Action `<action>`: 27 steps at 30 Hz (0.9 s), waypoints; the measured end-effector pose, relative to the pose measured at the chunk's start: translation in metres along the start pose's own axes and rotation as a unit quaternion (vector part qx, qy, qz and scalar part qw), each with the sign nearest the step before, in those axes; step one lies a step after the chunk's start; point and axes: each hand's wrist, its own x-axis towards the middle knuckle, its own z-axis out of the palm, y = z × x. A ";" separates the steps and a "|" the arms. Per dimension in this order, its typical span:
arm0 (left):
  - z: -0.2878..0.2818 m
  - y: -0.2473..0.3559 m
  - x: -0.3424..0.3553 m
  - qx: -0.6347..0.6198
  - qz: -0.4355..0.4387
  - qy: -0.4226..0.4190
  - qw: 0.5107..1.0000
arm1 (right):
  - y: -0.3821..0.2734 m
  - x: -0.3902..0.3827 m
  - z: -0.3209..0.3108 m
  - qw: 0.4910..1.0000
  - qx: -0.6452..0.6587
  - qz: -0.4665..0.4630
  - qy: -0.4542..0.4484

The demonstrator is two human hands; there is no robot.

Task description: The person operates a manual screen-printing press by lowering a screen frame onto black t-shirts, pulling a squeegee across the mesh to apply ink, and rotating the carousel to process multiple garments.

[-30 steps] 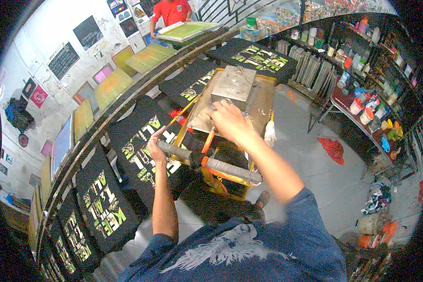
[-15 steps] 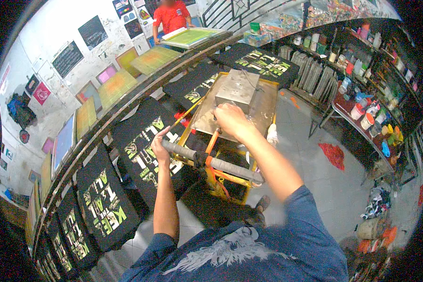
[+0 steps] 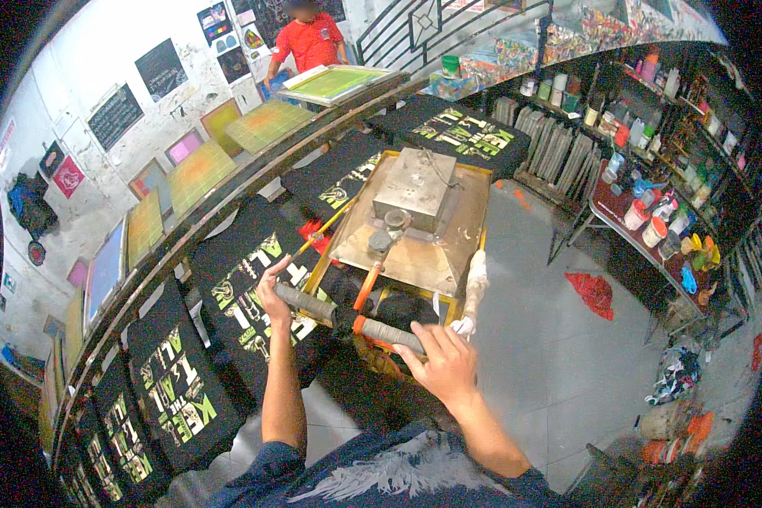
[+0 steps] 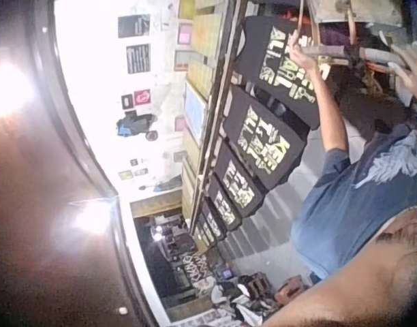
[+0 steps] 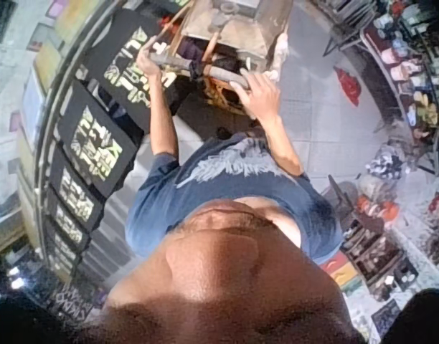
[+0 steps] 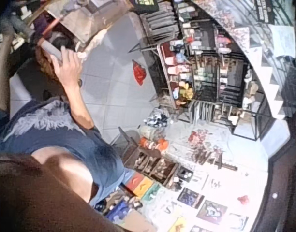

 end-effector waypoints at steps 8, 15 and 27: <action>0.003 0.006 0.000 0.024 -0.054 0.039 0.998 | 0.013 0.003 0.016 0.995 0.019 -0.065 0.077; -0.004 -0.003 0.000 -0.018 -0.072 0.032 0.997 | 0.000 0.007 0.008 0.997 0.062 0.010 0.037; -0.003 0.028 -0.040 0.011 -0.102 0.017 0.995 | 0.030 0.004 0.002 0.996 -0.020 -0.033 0.084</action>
